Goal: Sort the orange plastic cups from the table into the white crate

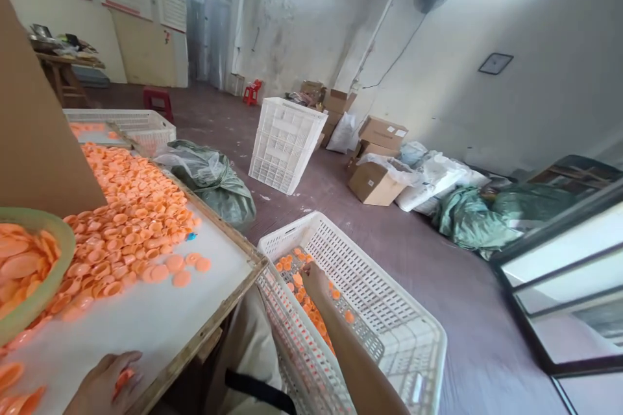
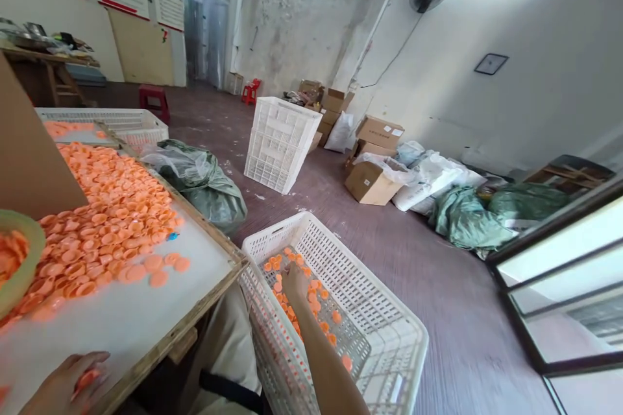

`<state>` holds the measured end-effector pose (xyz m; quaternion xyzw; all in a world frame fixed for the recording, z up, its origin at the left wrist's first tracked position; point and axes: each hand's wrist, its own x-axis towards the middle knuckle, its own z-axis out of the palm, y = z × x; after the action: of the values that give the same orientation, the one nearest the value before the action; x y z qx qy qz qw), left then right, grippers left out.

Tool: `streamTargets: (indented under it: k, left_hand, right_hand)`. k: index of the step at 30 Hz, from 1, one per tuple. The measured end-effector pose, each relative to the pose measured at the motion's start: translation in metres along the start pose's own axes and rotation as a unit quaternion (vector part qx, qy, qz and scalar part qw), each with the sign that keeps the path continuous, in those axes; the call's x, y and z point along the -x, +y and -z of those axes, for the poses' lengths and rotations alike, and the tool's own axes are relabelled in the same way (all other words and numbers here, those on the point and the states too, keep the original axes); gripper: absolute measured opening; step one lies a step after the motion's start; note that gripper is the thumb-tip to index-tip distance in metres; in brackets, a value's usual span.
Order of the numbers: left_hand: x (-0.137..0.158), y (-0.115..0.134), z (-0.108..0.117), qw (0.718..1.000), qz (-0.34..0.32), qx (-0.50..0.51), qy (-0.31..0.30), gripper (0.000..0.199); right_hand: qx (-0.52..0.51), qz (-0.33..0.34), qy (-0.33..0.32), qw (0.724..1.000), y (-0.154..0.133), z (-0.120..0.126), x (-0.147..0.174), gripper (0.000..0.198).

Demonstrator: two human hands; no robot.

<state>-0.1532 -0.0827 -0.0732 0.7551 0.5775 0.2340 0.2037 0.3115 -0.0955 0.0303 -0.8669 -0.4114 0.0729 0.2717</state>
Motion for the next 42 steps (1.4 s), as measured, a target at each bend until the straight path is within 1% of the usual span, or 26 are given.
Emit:
streamTargets:
  k: [1,2,3,5,7,10,12,14,17,20,21,23,24,25,27,28,29,30,31,33,36,39,42]
  left_hand:
    - [0.001,0.011,0.006,1.000,0.013,0.016,0.001,0.039]
    - [0.002,0.021,0.012,1.000,0.012,0.022,-0.014,0.039]
    - [0.004,0.031,0.017,1.000,0.017,0.021,-0.009,0.038]
    - [0.008,0.047,0.025,0.999,0.007,0.029,-0.014,0.036]
    - [0.011,0.059,0.028,0.999,0.003,0.030,-0.022,0.033]
    - [0.012,0.069,0.026,1.000,-0.004,0.022,0.000,0.032]
    - [0.011,0.072,0.023,0.999,-0.026,0.015,0.012,0.031]
    - [0.008,0.073,0.021,0.998,-0.047,0.011,0.032,0.032]
    - [0.004,0.071,0.020,0.995,-0.061,0.039,0.066,0.034]
    - [0.002,0.062,0.020,0.993,-0.040,0.069,0.090,0.038]
    - [0.002,0.059,0.020,0.993,-0.025,0.068,0.097,0.039]
    - [0.002,0.052,0.018,0.992,0.014,0.070,0.104,0.038]
    - [0.003,0.050,0.018,0.991,0.033,0.080,0.099,0.036]
    - [0.003,0.049,0.017,0.990,0.051,0.094,0.089,0.033]
    - [0.003,0.050,0.018,0.987,0.077,0.124,0.066,0.028]
    - [0.003,0.051,0.020,0.985,0.083,0.138,0.057,0.027]
    - [0.002,0.053,0.022,0.984,0.086,0.151,0.049,0.026]
    - [0.002,0.054,0.024,0.981,0.088,0.169,0.040,0.028]
    - [0.002,0.055,0.027,0.977,0.089,0.192,0.029,0.030]
    - [0.000,0.055,0.031,0.967,0.091,0.237,0.003,0.028]
    - [-0.003,0.051,0.035,0.964,0.113,0.241,-0.011,0.024]
    - [-0.009,0.046,0.036,0.966,0.132,0.222,-0.013,0.020]
    - [-0.013,0.043,0.037,0.953,0.150,0.260,-0.038,0.016]
  right_hand:
    - [-0.005,0.019,-0.010,1.000,-0.005,-0.009,0.002,0.013]
    - [-0.016,0.048,-0.021,0.998,-0.013,-0.018,0.004,0.015]
    - [-0.033,0.087,-0.033,0.995,-0.024,-0.026,0.006,0.016]
    - [-0.080,0.178,-0.056,0.979,-0.051,-0.044,0.012,0.019]
    - [-0.119,0.254,-0.087,0.956,-0.085,-0.062,0.021,0.021]
    - [-0.121,0.325,-0.144,0.927,-0.132,-0.091,0.040,0.017]
    - [-0.097,0.348,-0.168,0.917,-0.156,-0.111,0.051,0.016]
    - [-0.062,0.343,-0.174,0.921,-0.172,-0.128,0.059,0.023]
    - [-0.012,0.310,-0.163,0.937,-0.183,-0.143,0.060,0.034]
    - [-0.012,0.277,-0.176,0.945,-0.183,-0.144,0.056,0.034]
    - [-0.026,0.266,-0.189,0.945,-0.182,-0.142,0.056,0.033]
    - [-0.077,0.242,-0.241,0.937,-0.180,-0.137,0.064,0.028]
    - [-0.112,0.229,-0.281,0.925,-0.180,-0.134,0.072,0.025]
    - [-0.151,0.215,-0.331,0.906,-0.180,-0.133,0.082,0.023]
    - [-0.218,0.186,-0.433,0.854,-0.183,-0.134,0.107,0.024]
    - [-0.237,0.178,-0.473,0.830,-0.185,-0.135,0.120,0.025]
    - [-0.243,0.177,-0.498,0.813,-0.187,-0.138,0.132,0.026]
    - [-0.239,0.183,-0.509,0.806,-0.189,-0.141,0.142,0.025]
    - [-0.228,0.195,-0.505,0.809,-0.191,-0.144,0.149,0.023]
    - [-0.200,0.235,-0.476,0.824,-0.195,-0.150,0.156,0.017]
    - [-0.179,0.292,-0.443,0.829,-0.197,-0.154,0.155,0.013]
    - [-0.159,0.295,-0.437,0.835,-0.197,-0.156,0.153,0.012]
    - [-0.149,0.288,-0.436,0.839,-0.196,-0.158,0.153,0.014]
